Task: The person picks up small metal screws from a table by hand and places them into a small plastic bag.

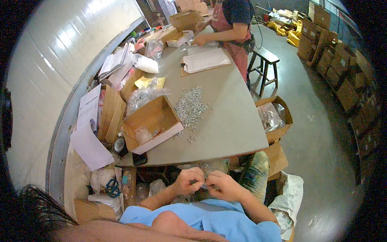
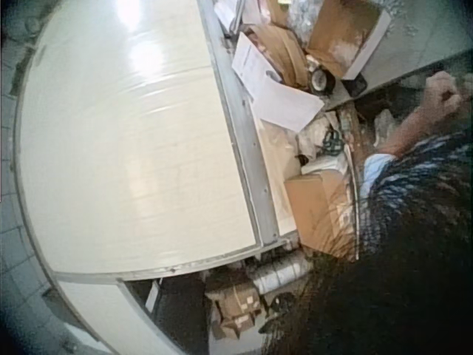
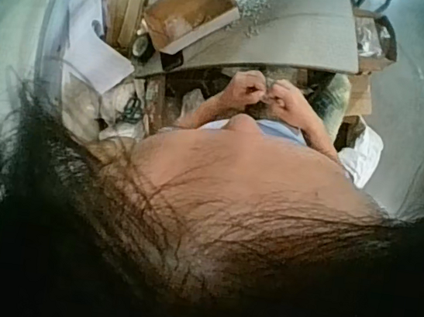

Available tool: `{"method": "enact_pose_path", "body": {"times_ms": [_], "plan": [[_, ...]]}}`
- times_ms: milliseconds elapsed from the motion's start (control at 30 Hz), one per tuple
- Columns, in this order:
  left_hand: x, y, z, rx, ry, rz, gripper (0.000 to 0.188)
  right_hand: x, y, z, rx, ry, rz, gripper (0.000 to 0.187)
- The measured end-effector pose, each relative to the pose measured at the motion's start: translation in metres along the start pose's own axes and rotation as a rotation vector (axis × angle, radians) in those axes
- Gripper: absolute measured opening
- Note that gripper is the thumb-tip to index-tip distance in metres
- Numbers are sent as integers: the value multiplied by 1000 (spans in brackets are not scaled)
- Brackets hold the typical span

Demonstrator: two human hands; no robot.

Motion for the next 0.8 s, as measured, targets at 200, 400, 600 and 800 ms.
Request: {"method": "enact_pose_path", "body": {"times_ms": [200, 400, 600, 800], "plan": [[-52, 95, 20, -132, 252, -313, 10, 13, 29, -23, 102, -131, -130, 13], [-134, 257, 28, -789, -40, -750, 18, 25, 49, -49, 274, -250, -326, 11], [-85, 304, 106, -1407, 371, 41, 22, 23, 48, -59, 319, -266, -313, 10], [-83, 290, 125, -1580, 590, 212, 24, -2, 41, -65, 280, -204, -288, 9]]}}
Point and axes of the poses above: each hand's wrist, its own x-axis away from the middle knuckle, its own y-axis out of the back of the hand, z = x × y, the point moved 5 cm from there along -x, towards the middle knuckle, and after that the axes turned 15 degrees about -z, right-handed, at the moved point
